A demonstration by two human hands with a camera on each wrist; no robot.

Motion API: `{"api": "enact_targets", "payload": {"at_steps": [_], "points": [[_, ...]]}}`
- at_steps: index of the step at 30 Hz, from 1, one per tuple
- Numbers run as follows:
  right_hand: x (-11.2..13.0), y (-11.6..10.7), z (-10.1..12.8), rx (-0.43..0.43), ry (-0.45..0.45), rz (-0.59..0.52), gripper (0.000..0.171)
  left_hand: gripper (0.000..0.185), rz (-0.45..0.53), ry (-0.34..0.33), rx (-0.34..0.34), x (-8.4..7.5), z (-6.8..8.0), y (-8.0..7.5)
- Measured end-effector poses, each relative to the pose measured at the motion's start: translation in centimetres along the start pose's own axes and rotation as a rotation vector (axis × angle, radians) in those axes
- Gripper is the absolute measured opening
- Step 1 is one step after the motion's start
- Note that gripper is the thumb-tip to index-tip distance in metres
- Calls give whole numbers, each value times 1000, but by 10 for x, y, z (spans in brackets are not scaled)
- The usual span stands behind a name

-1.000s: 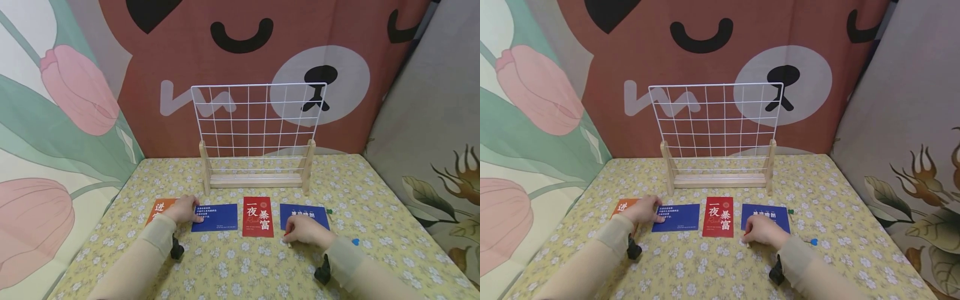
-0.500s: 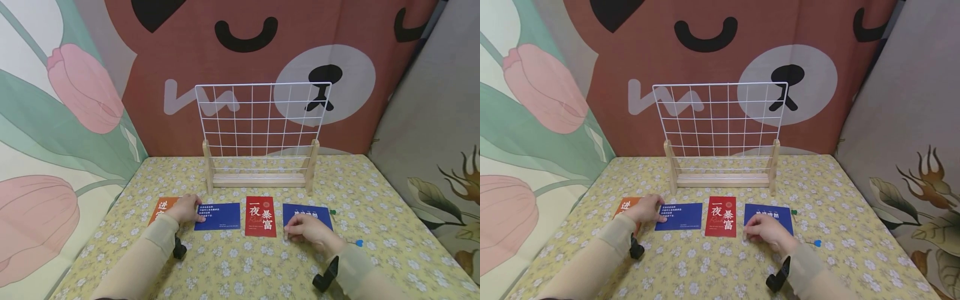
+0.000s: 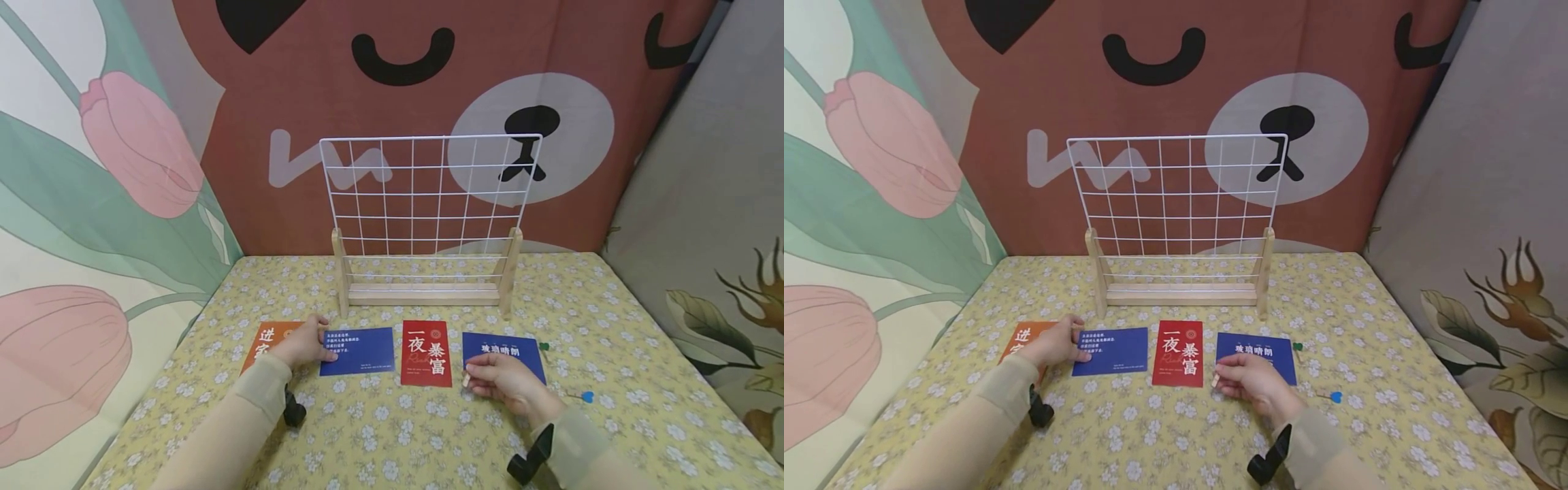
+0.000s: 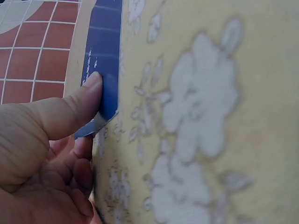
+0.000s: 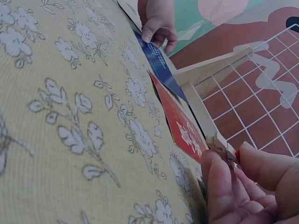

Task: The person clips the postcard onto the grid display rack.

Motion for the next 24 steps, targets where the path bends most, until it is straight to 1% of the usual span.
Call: {"api": "enact_targets", "payload": {"at_steps": [2, 4, 5, 8, 11, 12, 14, 20, 24], "points": [[0, 0, 0, -8, -3, -7, 36, 78, 64, 7, 0, 2, 0, 1], [0, 0, 0, -20, -4, -12, 34, 73, 136, 22, 0, 2, 1, 2], [0, 0, 0, -25, -5, -10, 34, 66, 172, 24, -3, 3, 1, 2], [1, 0, 1, -25, -5, 10, 34, 38, 234, 29, -35, 4, 1, 0], [2, 1, 3, -11, -9, 25, 37, 20, 289, 31, -69, 3, 2, -3], [2, 1, 3, -6, -9, 27, 38, 18, 311, 29, -77, 3, 1, -3], [2, 2, 4, 2, -12, 26, 39, 18, 380, 34, -70, 3, 1, -1], [4, 2, 4, 13, -36, 33, 39, 21, 564, 63, -2, 2, -1, 7], [5, 1, 3, 8, -38, 25, 35, 21, 652, 77, 30, -3, 2, 11]]}}
Point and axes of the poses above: each hand's wrist, its own z-axis away from the middle knuckle, its own y-axis out of the palm, x = y × z, the point moved 7 cm from there along -z, towards the middle knuckle, and after that the axes turned 2 degrees about z, right-handed, at the moved point
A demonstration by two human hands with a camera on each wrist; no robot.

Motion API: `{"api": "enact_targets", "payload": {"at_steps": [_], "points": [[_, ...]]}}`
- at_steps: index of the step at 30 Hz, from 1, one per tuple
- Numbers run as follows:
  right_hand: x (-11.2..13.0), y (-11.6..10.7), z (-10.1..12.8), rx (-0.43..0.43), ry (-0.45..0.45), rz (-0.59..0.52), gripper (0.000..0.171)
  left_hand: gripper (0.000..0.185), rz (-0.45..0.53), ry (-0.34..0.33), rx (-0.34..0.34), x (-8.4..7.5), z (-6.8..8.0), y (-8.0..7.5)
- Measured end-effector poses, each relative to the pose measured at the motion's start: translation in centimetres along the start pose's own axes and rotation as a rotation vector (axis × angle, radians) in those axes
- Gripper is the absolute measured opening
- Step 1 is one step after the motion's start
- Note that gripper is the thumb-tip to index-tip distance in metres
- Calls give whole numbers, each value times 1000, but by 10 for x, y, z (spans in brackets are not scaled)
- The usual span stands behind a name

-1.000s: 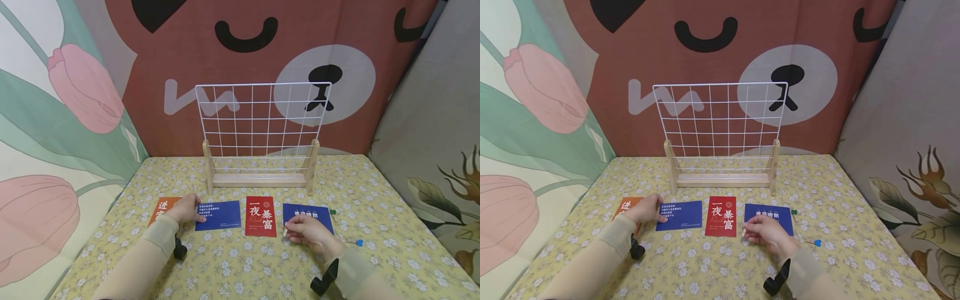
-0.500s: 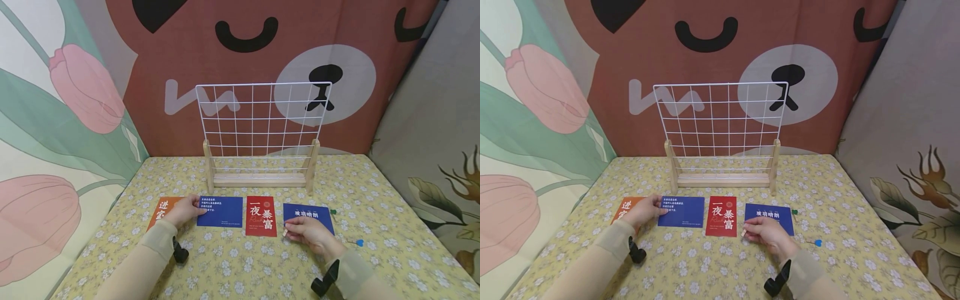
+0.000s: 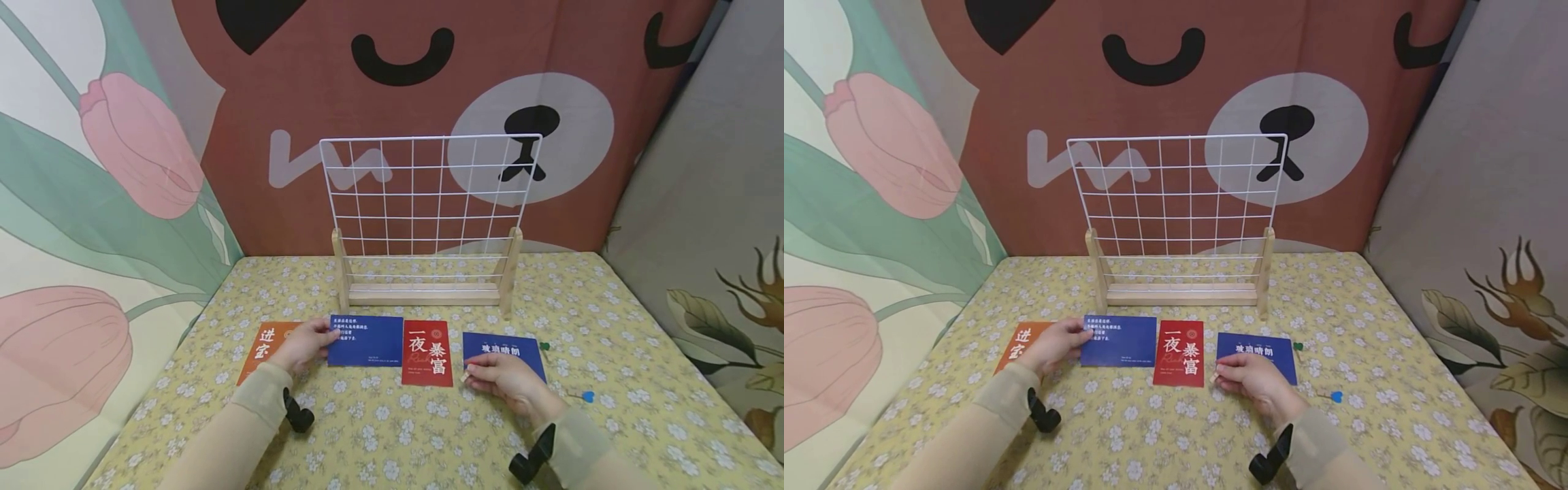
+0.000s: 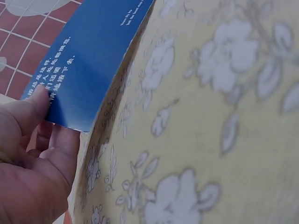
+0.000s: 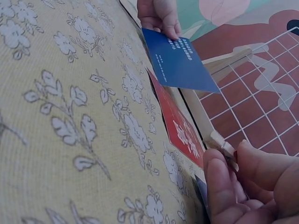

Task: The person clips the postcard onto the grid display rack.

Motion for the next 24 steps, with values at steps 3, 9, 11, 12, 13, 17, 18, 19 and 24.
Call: {"api": "enact_targets", "payload": {"at_steps": [3, 9, 11, 12, 13, 17, 18, 19, 24], "points": [[0, -1, -1, -11, 9, -17, 33, 21, 42, 12, 11, -2, 1, 3], [0, -2, -2, -23, 9, -10, 35, 37, 104, 63, 0, -6, 1, 6], [0, -2, -2, -20, 9, -3, 36, 47, 106, 76, -12, -7, 1, 6], [0, -2, -2, -19, 8, 0, 36, 50, 103, 86, -16, -7, 0, 6], [0, -2, -3, -20, 9, 2, 36, 53, 100, 93, -20, -8, 0, 6], [1, -3, -2, -45, 10, 9, 34, 56, 95, 118, -30, -11, 1, 6], [1, -4, -3, -52, 7, 12, 33, 55, 97, 123, -29, -11, 1, 6], [2, -4, -3, -62, 4, 18, 32, 55, 99, 126, -31, -12, 1, 7], [9, -4, -3, -95, -21, 66, 28, 53, 126, 156, -58, -16, 2, 7]]}}
Point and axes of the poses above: each hand's wrist, its own z-axis away from the middle knuckle, its own y-axis out of the palm, x = y × z, the point moved 7 cm from there along -z, towards the middle knuckle, and after that the axes turned 2 degrees about z, right-handed, at the moved point
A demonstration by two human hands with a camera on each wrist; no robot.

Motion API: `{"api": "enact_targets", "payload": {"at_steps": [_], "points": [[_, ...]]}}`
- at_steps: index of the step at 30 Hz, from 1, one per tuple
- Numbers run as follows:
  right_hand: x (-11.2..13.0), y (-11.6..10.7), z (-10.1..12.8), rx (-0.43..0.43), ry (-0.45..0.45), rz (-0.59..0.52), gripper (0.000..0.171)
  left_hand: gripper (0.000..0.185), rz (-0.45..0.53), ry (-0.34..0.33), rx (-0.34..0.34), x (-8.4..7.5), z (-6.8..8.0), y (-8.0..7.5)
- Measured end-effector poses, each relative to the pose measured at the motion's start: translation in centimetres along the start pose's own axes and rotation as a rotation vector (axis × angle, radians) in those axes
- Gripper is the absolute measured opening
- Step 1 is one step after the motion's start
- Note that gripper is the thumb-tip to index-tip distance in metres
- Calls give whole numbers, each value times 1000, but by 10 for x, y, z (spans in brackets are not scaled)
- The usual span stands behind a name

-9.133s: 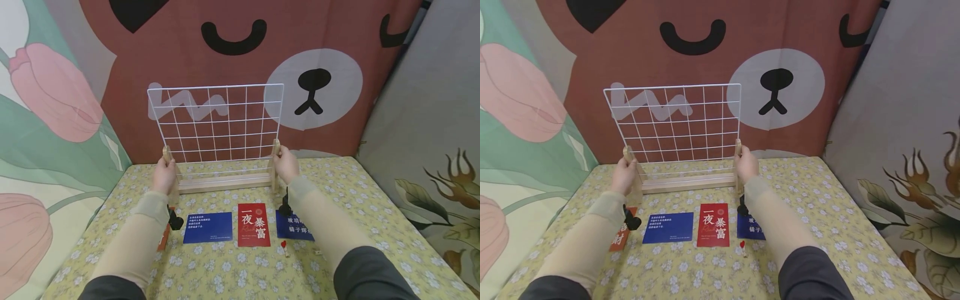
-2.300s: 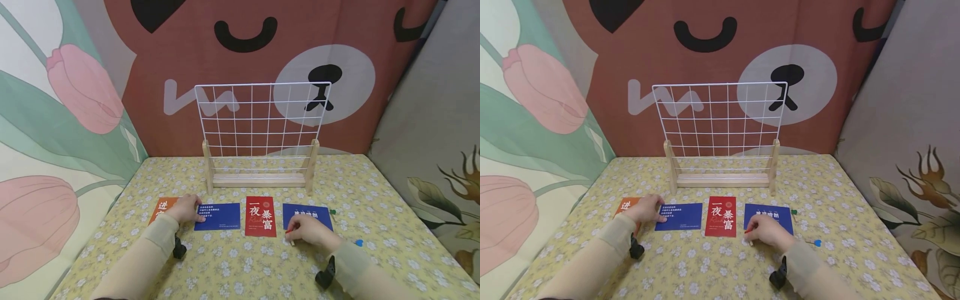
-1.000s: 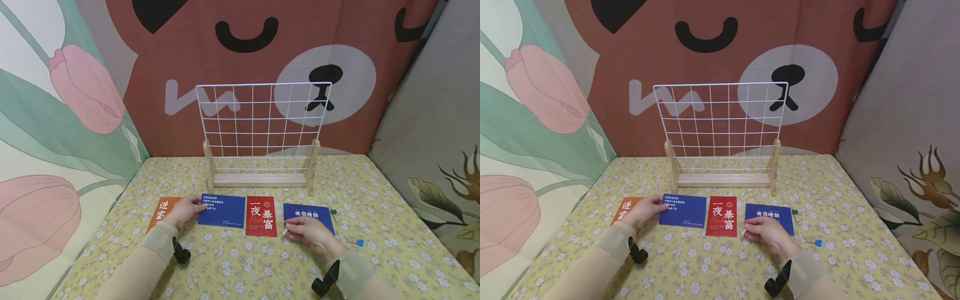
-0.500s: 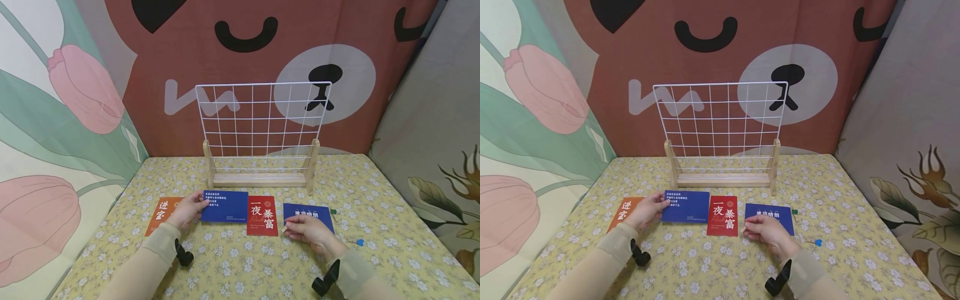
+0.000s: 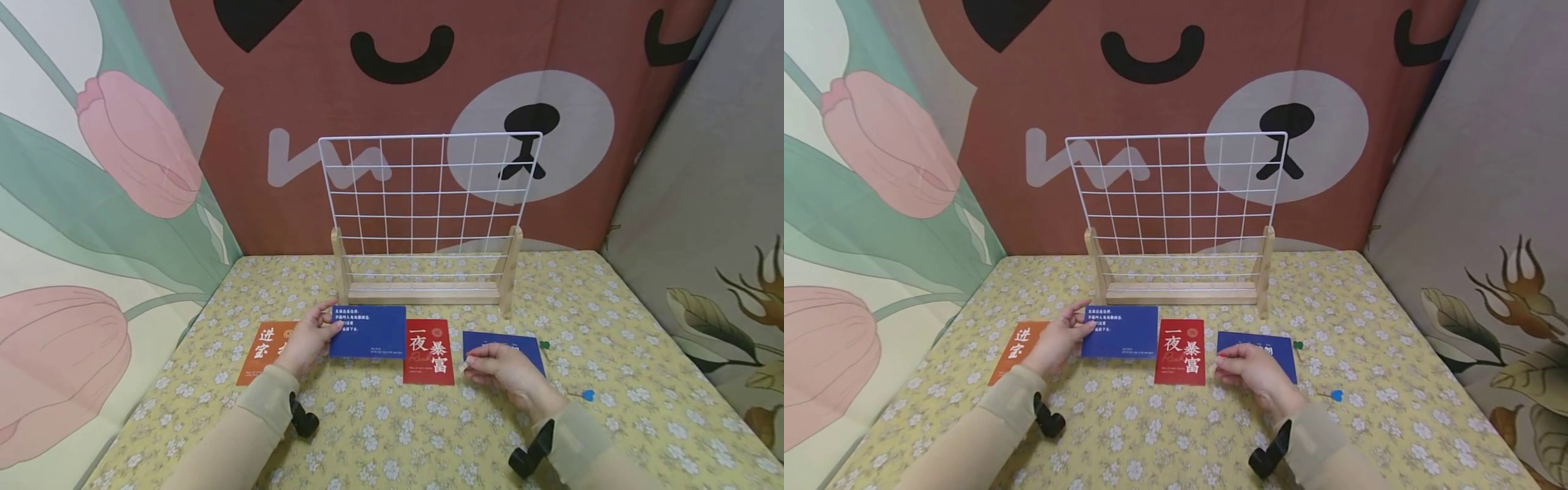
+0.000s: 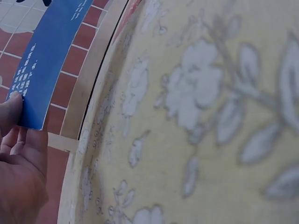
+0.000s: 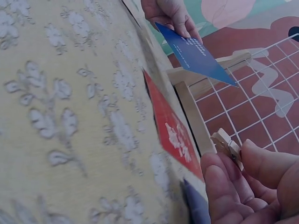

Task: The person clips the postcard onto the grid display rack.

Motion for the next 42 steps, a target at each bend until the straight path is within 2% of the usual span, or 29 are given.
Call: {"api": "enact_targets", "payload": {"at_steps": [5, 9, 14, 21, 31, 37, 42], "points": [[12, 0, -1, 7, -35, 22, 29, 50, 17, 36, -53, -7, -1, -1], [28, 0, -3, 22, -84, 58, 32, 51, 9, 59, -67, -11, -3, 0], [58, 3, -6, 31, -172, 165, 32, 49, 0, 80, -80, -19, -7, 2], [105, 9, -12, 3, -305, 286, 29, 41, -28, 157, -111, -44, -14, 4], [140, 17, -15, -42, -316, 391, 32, 44, -38, 230, -129, -74, -21, 6], [158, 26, -17, -34, -349, 397, 33, 41, -26, 267, -132, -89, -25, 5], [173, 32, -17, -36, -377, 449, 33, 39, -23, 307, -131, -102, -25, 4]]}}
Point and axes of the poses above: each hand's wrist, its own z-axis away from the middle knuckle, its own y-axis out of the palm, x = y × z, the point moved 7 cm from there along -z, towards the middle knuckle, and after that the axes turned 2 degrees about z, right-handed, at the moved point
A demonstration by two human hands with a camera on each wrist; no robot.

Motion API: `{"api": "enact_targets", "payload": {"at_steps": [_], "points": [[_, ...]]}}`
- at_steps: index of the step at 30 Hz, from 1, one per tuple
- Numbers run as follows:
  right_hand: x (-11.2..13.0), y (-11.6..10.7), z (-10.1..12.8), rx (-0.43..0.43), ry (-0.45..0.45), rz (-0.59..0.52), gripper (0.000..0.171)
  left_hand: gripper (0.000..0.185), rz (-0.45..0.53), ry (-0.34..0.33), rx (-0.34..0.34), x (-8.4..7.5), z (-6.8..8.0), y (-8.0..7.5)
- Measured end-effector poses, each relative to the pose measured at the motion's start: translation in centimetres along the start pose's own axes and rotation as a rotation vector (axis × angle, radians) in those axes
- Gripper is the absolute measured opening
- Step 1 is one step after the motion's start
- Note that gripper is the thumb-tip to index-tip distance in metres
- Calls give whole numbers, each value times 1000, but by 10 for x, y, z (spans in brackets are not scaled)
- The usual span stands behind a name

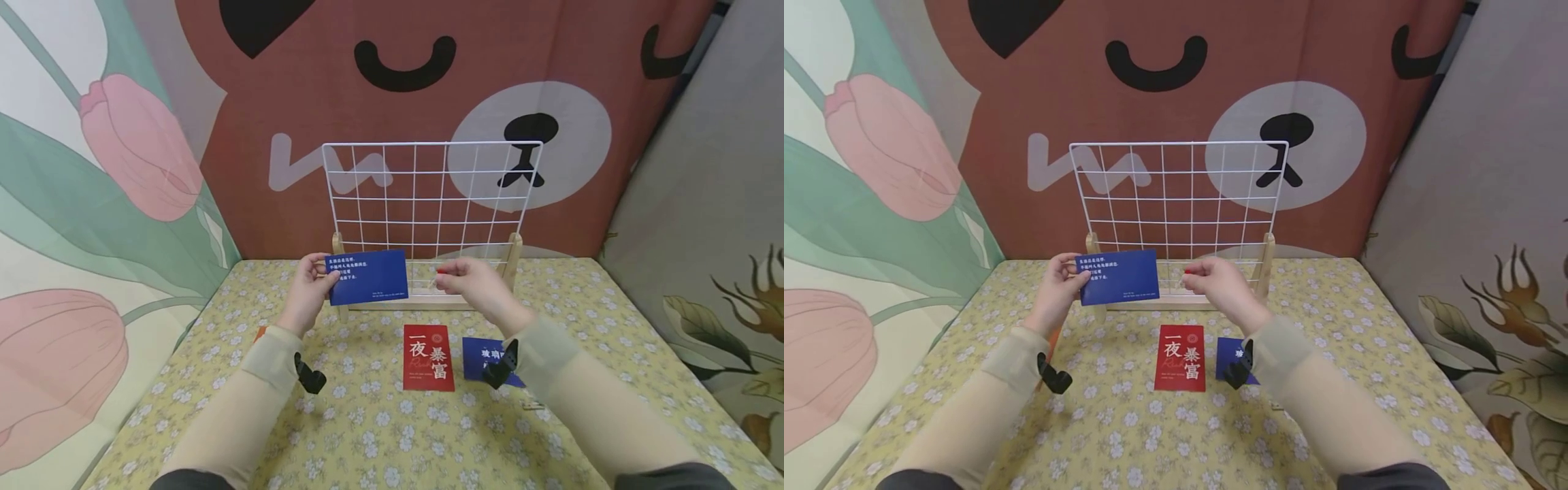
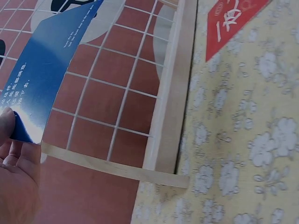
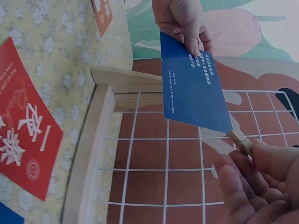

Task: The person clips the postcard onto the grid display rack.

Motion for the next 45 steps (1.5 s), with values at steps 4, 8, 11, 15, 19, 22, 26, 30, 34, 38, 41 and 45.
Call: {"api": "enact_targets", "payload": {"at_steps": [4, 8, 11, 15, 19, 22, 26, 30, 34, 38, 41, 45], "points": [[10, -3, -4, -8, -32, 34, 31, 38, 9, 15, -7, -6, -4, -1], [16, -5, -8, -16, -42, 69, 29, 36, 33, 34, -20, -10, -8, -1], [21, -7, -10, -12, -39, 85, 29, 35, 53, 42, -29, -11, -11, -2], [27, -8, -11, -12, -47, 72, 27, 35, 53, 51, -27, -12, -14, -4], [34, -12, -14, -35, -62, 95, 24, 35, 40, 71, -16, -15, -16, -5], [39, -14, -17, -49, -73, 124, 23, 36, 40, 79, -15, -17, -17, -5], [45, -16, -20, -57, -81, 142, 23, 36, 38, 83, -17, -20, -19, -5], [51, -18, -24, -77, -91, 171, 24, 35, 20, 90, -27, -24, -20, -4], [58, -18, -27, -99, -100, 202, 25, 35, 12, 102, -39, -29, -23, -3], [65, -19, -30, -118, -102, 219, 24, 34, 13, 114, -49, -35, -26, -2], [71, -19, -33, -120, -107, 215, 23, 35, 10, 121, -54, -39, -29, -2], [77, -18, -37, -115, -121, 223, 22, 36, -1, 126, -58, -43, -31, -2]]}}
Point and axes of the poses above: each hand's wrist, its own z-axis away from the middle knuckle, its own y-axis out of the palm, x = y × z, the point moved 7 cm from there along -z, towards the middle knuckle, and after that the axes turned 2 degrees about z, right-handed, at the moved point
